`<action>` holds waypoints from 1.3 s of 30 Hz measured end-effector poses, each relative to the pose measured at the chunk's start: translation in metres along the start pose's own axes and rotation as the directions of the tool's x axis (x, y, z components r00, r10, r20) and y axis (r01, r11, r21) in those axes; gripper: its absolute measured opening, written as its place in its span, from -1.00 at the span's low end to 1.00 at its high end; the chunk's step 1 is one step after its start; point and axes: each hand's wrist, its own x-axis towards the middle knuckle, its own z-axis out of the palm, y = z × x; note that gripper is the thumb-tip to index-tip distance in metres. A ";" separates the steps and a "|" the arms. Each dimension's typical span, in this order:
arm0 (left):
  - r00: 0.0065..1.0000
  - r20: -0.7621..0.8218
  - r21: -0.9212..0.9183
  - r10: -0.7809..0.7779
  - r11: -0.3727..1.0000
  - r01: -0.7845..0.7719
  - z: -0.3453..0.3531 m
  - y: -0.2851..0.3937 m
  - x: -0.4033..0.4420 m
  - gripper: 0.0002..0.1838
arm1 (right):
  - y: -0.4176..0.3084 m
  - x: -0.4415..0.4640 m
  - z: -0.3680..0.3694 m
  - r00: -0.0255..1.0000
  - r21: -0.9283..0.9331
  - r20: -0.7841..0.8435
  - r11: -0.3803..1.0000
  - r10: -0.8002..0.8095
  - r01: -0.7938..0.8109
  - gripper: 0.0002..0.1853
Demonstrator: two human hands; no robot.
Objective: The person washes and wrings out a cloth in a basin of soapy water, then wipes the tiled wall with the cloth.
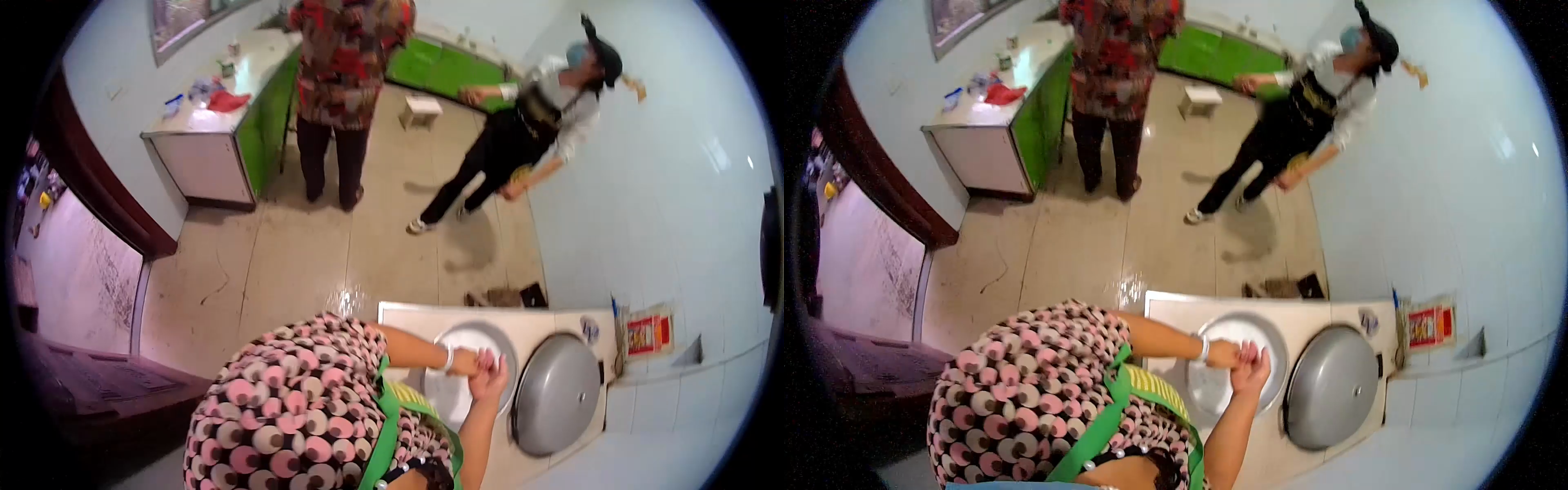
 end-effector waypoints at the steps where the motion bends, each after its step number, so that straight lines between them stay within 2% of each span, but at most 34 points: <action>1: 0.987 0.119 -0.201 -0.112 0.970 0.134 0.003 0.017 -0.011 -0.64 | 0.000 -0.019 0.016 0.995 0.008 -0.098 0.999 -0.034 0.035 -0.50; 2: 0.941 0.273 -0.348 -0.199 0.892 0.289 -0.015 0.041 -0.025 -0.59 | 0.001 -0.028 0.045 0.976 0.024 -0.203 0.996 -0.085 0.092 -0.42; 3: 0.902 0.379 -0.526 -0.207 0.753 0.395 -0.010 0.049 -0.031 -0.53 | -0.001 -0.033 0.038 0.972 0.087 -0.212 0.989 -0.102 0.122 -0.37; 4: 0.891 0.434 -0.637 -0.132 0.654 0.408 -0.018 0.071 -0.050 -0.50 | -0.001 -0.038 0.041 0.976 0.075 -0.165 0.985 -0.142 0.156 -0.38; 5: 0.834 0.545 -0.707 -0.084 0.488 0.512 -0.015 0.075 -0.048 -0.52 | -0.001 -0.035 0.032 0.990 0.176 -0.055 0.974 -0.133 0.140 -0.38; 6: 0.769 0.640 -0.747 0.010 0.244 0.619 -0.008 0.074 -0.051 -0.54 | 0.002 -0.042 0.033 0.983 0.233 0.068 0.961 -0.169 0.149 -0.37; 7: 0.687 0.707 -0.705 0.167 0.086 0.704 -0.001 0.070 -0.051 -0.58 | 0.004 -0.051 0.041 0.978 0.297 0.079 0.941 -0.195 0.164 -0.37; 8: 0.696 0.713 -0.699 0.085 0.003 0.715 -0.005 0.076 -0.058 -0.60 | 0.004 -0.055 0.057 0.970 0.301 0.069 0.932 -0.231 0.201 -0.37; 10: 0.704 0.698 -0.686 0.134 -0.159 0.710 -0.005 0.079 -0.062 -0.60 | 0.003 -0.051 0.038 0.929 0.345 0.219 0.914 -0.297 0.211 -0.39; 11: 0.699 0.702 -0.683 0.134 -0.150 0.715 -0.008 0.080 -0.059 -0.60 | 0.003 -0.049 0.041 0.927 0.210 0.108 0.920 -0.359 0.331 -0.53; 12: 0.700 0.705 -0.688 0.114 -0.131 0.714 -0.009 0.080 -0.061 -0.63 | 0.003 -0.048 0.035 0.926 0.211 0.108 0.918 -0.362 0.335 -0.53; 14: 0.712 0.696 -0.705 0.092 -0.095 0.702 -0.009 0.079 -0.063 -0.65 | -0.002 -0.040 0.023 0.967 0.115 0.019 0.961 -0.254 0.250 -0.74; 15: 0.730 0.683 -0.731 0.019 0.004 0.683 -0.007 0.075 -0.063 -0.71 | -0.007 -0.048 0.056 0.945 -0.011 -0.208 0.967 -0.253 0.256 -0.88; 16: 0.754 0.655 -0.747 -0.050 0.111 0.656 -0.007 0.072 -0.061 -0.76 | -0.008 -0.048 0.058 0.946 -0.011 -0.183 0.963 -0.267 0.269 -0.88; 17: 0.726 0.687 -0.713 -0.029 0.164 0.682 -0.006 0.070 -0.060 -0.78 | -0.009 -0.049 0.061 0.936 -0.082 -0.251 0.969 -0.248 0.235 -0.86; 19: 0.748 0.659 -0.712 -0.077 0.256 0.654 -0.008 0.072 -0.059 -0.77 | -0.009 -0.048 0.067 0.889 -0.159 -0.387 0.967 -0.246 0.198 -0.82; 21: 0.747 0.645 -0.665 -0.161 0.362 0.653 -0.003 0.069 -0.059 -0.73 | -0.007 -0.053 0.069 0.875 -0.178 -0.413 0.965 -0.252 0.194 -0.82; 22: 0.751 0.641 -0.663 -0.160 0.378 0.646 -0.002 0.067 -0.056 -0.73 | -0.008 -0.052 0.071 0.862 -0.199 -0.439 0.963 -0.254 0.183 -0.82; 25: 0.795 0.573 -0.604 -0.200 0.553 0.574 0.001 0.065 -0.061 -0.73 | -0.005 -0.055 0.072 0.841 -0.211 -0.480 0.964 -0.248 0.164 -0.82; 26: 0.797 0.570 -0.603 -0.199 0.559 0.570 0.001 0.065 -0.061 -0.73 | -0.004 -0.055 0.077 0.830 -0.219 -0.502 0.964 -0.243 0.150 -0.82; 28: 0.842 0.503 -0.555 -0.195 0.674 0.488 0.002 0.062 -0.061 -0.78 | -0.004 -0.058 0.086 0.806 -0.250 -0.536 0.959 -0.252 0.133 -0.80; 32: 0.882 0.393 -0.475 -0.258 0.765 0.435 0.008 0.057 -0.059 -0.77 | 0.005 -0.042 0.067 0.774 -0.288 -0.545 0.939 -0.322 0.189 -0.76; 34: 0.932 0.291 -0.288 -0.215 0.909 0.300 0.008 0.054 -0.058 -0.77 | 0.009 -0.041 0.062 0.762 -0.295 -0.552 0.934 -0.339 0.201 -0.75; 35: 0.931 0.292 -0.286 -0.220 0.909 0.304 0.011 0.050 -0.058 -0.77 | 0.012 -0.042 0.062 0.745 -0.294 -0.569 0.932 -0.348 0.211 -0.74; 37: 0.974 0.180 -0.180 -0.141 0.968 0.173 0.017 0.041 -0.057 -0.75 | 0.014 -0.043 0.064 0.729 -0.293 -0.583 0.929 -0.360 0.225 -0.73; 38: 0.974 0.176 -0.176 -0.141 0.969 0.172 0.024 0.029 -0.053 -0.75 | 0.016 -0.044 0.064 0.714 -0.302 -0.595 0.925 -0.370 0.228 -0.73; 39: 0.997 0.078 -0.033 0.026 0.999 -0.023 0.030 0.017 -0.049 -0.77 | 0.017 -0.044 0.065 0.700 -0.312 -0.606 0.922 -0.379 0.229 -0.73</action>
